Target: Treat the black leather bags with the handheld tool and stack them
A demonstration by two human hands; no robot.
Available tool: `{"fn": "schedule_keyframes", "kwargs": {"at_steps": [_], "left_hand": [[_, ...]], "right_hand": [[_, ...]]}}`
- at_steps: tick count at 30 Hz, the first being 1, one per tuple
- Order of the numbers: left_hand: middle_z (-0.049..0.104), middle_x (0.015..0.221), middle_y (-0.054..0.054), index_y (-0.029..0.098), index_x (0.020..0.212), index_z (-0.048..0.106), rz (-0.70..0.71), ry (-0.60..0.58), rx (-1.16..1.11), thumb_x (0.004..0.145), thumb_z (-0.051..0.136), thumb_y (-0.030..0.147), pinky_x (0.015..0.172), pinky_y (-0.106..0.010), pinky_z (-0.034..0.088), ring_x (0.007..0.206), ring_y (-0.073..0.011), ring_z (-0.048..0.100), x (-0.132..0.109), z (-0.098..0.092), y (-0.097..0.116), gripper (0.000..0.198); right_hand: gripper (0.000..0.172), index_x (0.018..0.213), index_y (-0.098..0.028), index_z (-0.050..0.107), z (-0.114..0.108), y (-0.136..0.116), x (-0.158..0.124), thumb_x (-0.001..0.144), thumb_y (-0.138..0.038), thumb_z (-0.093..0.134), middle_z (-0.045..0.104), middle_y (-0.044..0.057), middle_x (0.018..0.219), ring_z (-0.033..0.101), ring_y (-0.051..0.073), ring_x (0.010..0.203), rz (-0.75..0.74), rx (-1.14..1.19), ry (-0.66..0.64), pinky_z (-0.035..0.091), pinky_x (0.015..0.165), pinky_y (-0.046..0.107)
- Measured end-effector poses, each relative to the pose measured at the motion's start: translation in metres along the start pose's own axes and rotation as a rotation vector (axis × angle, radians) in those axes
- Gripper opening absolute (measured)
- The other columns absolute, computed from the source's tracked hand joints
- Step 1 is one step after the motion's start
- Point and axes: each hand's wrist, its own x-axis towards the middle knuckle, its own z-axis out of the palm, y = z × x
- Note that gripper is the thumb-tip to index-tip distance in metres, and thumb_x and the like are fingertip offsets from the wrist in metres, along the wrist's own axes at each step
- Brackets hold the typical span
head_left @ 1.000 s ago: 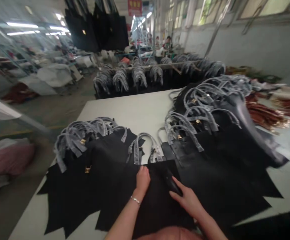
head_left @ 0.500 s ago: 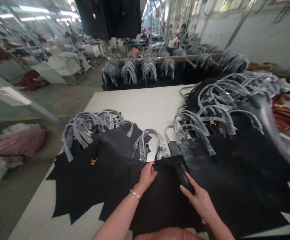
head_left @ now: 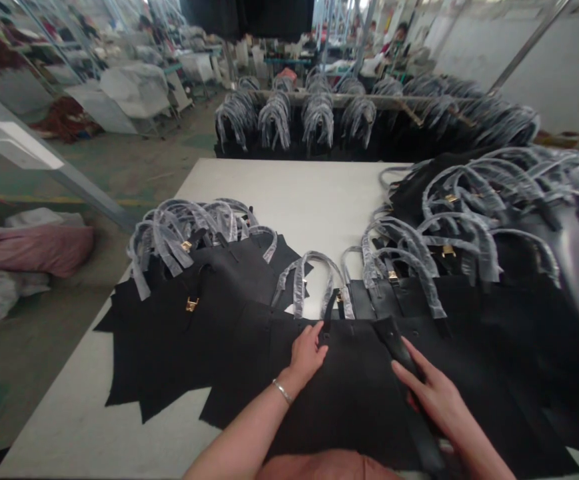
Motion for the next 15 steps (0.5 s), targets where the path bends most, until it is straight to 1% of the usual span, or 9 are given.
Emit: {"fn": "schedule_keyframes", "kwargs": {"at_steps": [3,6,9,12,15], "left_hand": [[0.05,0.086,0.004,0.025,0.136,0.042,-0.01,-0.031,-0.112,0.072,0.067,0.017,0.065,-0.024,0.043,0.062,-0.0099,0.049,-0.001,-0.001,0.0,0.07],[0.05,0.089,0.004,0.024,0.138,0.037,-0.016,-0.049,-0.24,0.068,0.069,0.013,0.065,-0.025,0.044,0.062,-0.0093,0.051,-0.002,-0.003,-0.002,0.078],[0.051,0.091,0.004,0.025,0.139,0.033,0.006,-0.05,-0.298,0.067,0.068,0.01,0.066,-0.025,0.045,0.063,-0.0095,0.051,-0.004,-0.003,-0.007,0.082],[0.052,0.093,0.002,0.025,0.14,0.032,0.028,-0.039,-0.296,0.067,0.069,0.009,0.068,-0.027,0.046,0.066,-0.0107,0.051,-0.005,0.001,-0.012,0.083],[0.052,0.098,0.0,0.026,0.138,0.032,0.018,-0.008,-0.295,0.068,0.07,0.011,0.068,-0.027,0.047,0.068,-0.012,0.051,-0.005,0.004,-0.013,0.082]], "right_hand": [[0.073,0.146,-0.022,0.038,0.02,-0.005,0.004,0.081,-0.049,0.057,0.059,-0.006,0.053,0.057,0.014,0.042,-0.057,0.028,-0.244,0.045,0.043,0.024],[0.069,0.145,-0.023,0.038,0.042,-0.009,0.013,0.083,-0.045,0.057,0.059,-0.006,0.057,0.054,0.012,0.038,-0.062,0.049,-0.39,0.042,0.037,0.022],[0.068,0.146,-0.022,0.037,0.055,-0.014,0.023,0.084,-0.042,0.057,0.054,-0.008,0.053,0.052,0.01,0.035,-0.052,0.06,-0.461,0.041,0.034,0.02],[0.068,0.146,-0.023,0.036,0.059,-0.02,0.029,0.084,-0.04,0.058,0.053,-0.008,0.053,0.051,0.01,0.034,-0.016,0.061,-0.491,0.041,0.033,0.02],[0.069,0.147,-0.023,0.034,0.06,-0.027,0.032,0.084,-0.041,0.057,0.053,-0.008,0.055,0.053,0.01,0.035,0.015,0.073,-0.501,0.042,0.033,0.019]]}}
